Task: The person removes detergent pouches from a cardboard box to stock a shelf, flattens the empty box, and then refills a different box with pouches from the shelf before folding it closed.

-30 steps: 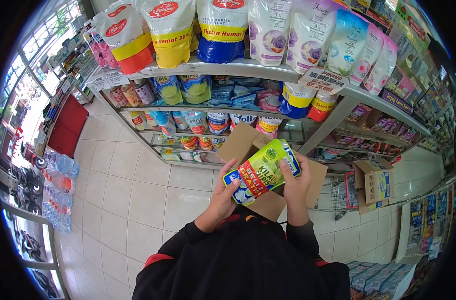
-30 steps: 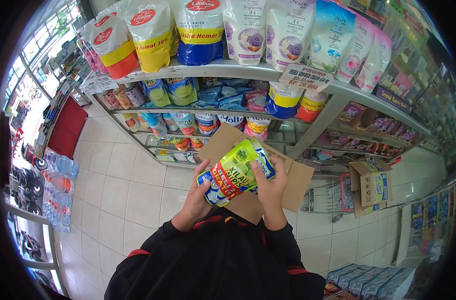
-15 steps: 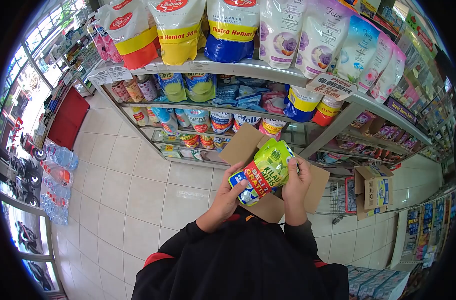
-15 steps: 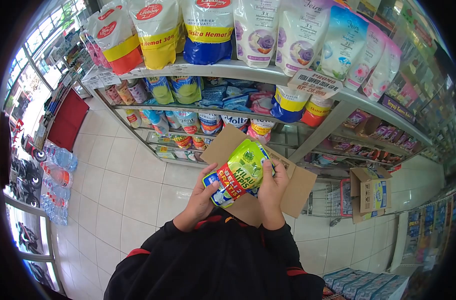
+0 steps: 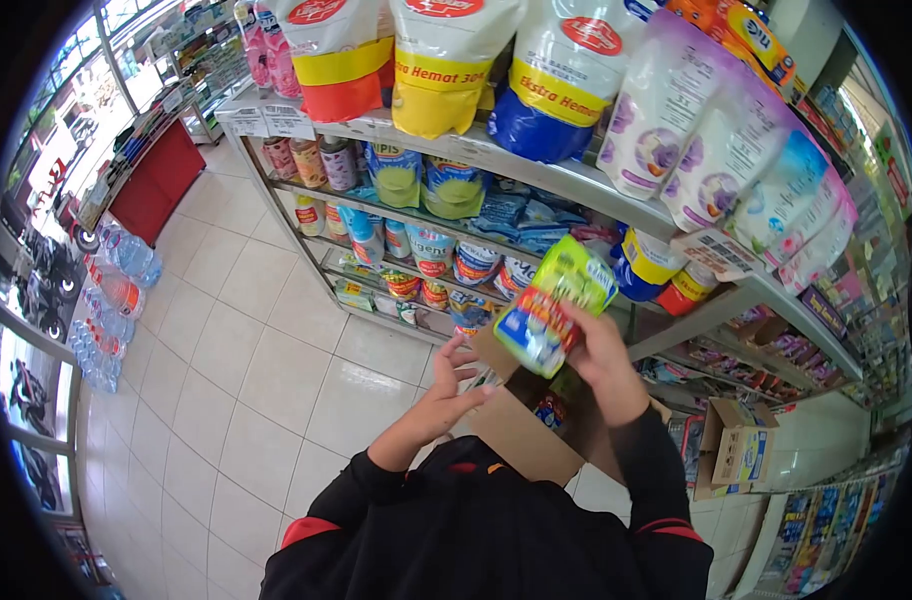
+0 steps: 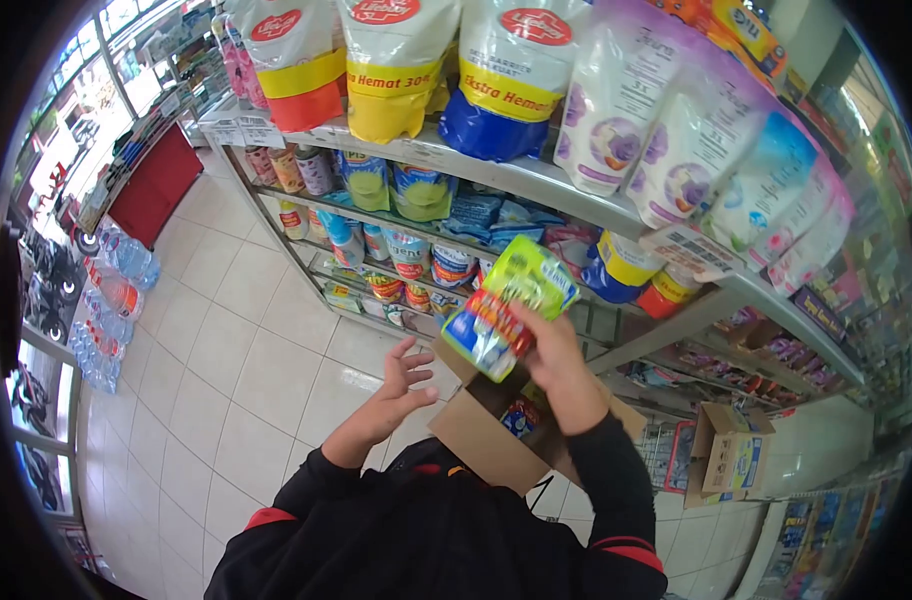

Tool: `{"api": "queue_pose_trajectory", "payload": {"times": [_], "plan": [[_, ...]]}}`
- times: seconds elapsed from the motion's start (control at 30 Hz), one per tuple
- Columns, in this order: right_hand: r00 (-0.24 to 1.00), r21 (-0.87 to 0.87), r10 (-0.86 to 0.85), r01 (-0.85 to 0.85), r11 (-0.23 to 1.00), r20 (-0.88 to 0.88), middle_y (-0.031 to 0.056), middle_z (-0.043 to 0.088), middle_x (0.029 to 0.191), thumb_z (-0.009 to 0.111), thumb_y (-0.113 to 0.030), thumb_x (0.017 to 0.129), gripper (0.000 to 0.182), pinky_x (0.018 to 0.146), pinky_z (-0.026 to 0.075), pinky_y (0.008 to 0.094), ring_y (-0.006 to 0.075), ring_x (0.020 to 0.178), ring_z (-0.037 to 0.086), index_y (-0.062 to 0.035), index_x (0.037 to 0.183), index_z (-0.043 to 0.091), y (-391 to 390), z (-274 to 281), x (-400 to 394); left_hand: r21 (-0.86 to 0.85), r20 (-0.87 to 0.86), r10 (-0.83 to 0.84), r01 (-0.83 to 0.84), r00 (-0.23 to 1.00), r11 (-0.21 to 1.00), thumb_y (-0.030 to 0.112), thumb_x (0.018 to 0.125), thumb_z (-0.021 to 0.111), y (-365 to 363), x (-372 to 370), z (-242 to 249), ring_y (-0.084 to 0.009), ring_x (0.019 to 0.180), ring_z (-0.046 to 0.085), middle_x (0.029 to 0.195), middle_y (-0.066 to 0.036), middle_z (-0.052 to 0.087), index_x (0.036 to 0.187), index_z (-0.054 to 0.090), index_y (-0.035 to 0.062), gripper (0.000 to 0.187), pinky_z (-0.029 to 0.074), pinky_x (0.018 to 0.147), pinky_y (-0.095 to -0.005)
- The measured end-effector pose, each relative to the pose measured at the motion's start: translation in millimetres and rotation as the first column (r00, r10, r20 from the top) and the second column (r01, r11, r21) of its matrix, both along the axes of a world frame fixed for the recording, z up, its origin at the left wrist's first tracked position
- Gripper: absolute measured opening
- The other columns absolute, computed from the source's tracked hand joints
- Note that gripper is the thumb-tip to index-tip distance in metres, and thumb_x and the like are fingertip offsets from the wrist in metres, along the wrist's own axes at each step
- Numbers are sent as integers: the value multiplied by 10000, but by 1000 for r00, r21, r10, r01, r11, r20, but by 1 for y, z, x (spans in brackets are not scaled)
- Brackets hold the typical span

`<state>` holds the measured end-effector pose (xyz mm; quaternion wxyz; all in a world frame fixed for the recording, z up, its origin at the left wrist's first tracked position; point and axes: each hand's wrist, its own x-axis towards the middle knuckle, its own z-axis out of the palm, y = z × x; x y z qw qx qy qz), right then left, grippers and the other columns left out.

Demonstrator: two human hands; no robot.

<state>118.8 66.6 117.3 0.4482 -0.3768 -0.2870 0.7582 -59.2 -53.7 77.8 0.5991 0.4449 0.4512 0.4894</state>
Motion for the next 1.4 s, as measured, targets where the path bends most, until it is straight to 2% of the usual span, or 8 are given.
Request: {"api": "queue_pose_trajectory", "payload": {"times": [0.33,0.47,0.53,0.7,0.77,0.9,0.97,1.4], "plan": [[950,542,-248,110,833,188,96,516,993,674,-80,655,407,772,393,274,169,876,509,18,1001,483,199,-75,-54,-398,120,531,-449,839,800,147,748,513,-50,-73,-23,-274,1087,330,1212,-178,286,1272,78,149,681,344,857,-464],[839,667,-269,-142,732,474,116,496,1051,593,-266,741,407,868,322,318,215,1002,441,-12,1037,478,241,-95,-67,-428,44,637,-562,769,708,168,743,508,-68,-88,-27,-264,1066,348,1201,-172,305,1272,97,143,670,344,859,-461],[322,551,-449,-542,634,833,138,474,1110,498,-374,783,431,879,311,343,265,1029,431,-61,1078,472,268,-120,-68,-434,11,668,-598,744,673,174,740,506,-71,-92,-29,-259,1059,353,1197,-169,310,1271,103,140,667,344,859,-460],[514,579,-318,-498,645,797,147,485,1106,453,-453,778,451,883,302,365,291,1046,425,-121,1080,490,315,-183,-62,-455,-15,689,-619,724,640,165,738,489,-70,-98,-33,-243,1023,382,1177,-156,327,1267,124,137,643,359,845,-447],[679,546,-140,-432,718,721,74,488,1061,627,-254,732,416,815,350,307,175,965,442,-19,1049,495,319,-189,-59,-456,-8,688,-615,726,644,164,738,487,-67,-98,-35,-240,1021,385,1172,-152,331,1265,129,137,637,361,843,-445],[677,564,-137,-464,683,723,78,480,1064,615,-242,743,425,836,348,295,165,964,443,-16,1073,474,334,-203,-67,-460,-24,662,-596,749,658,176,746,490,-60,-98,-37,-245,1034,377,1167,-154,333,1260,137,125,626,362,844,-439],[338,568,-458,-546,616,822,175,527,1012,471,-422,768,400,826,344,391,322,986,462,-98,993,534,312,-174,-73,-462,-28,649,-586,760,666,179,750,491,-57,-98,-36,-252,1044,372,1175,-159,329,1260,138,120,623,362,846,-435],[532,634,-365,-517,575,764,176,521,1015,490,-347,780,367,818,349,378,325,968,469,-77,1028,499,299,-159,-75,-466,16,635,-556,772,688,197,755,529,-59,-98,-38,-235,1027,398,1160,-159,362,1247,166,110,618,376,839,-405]]}}
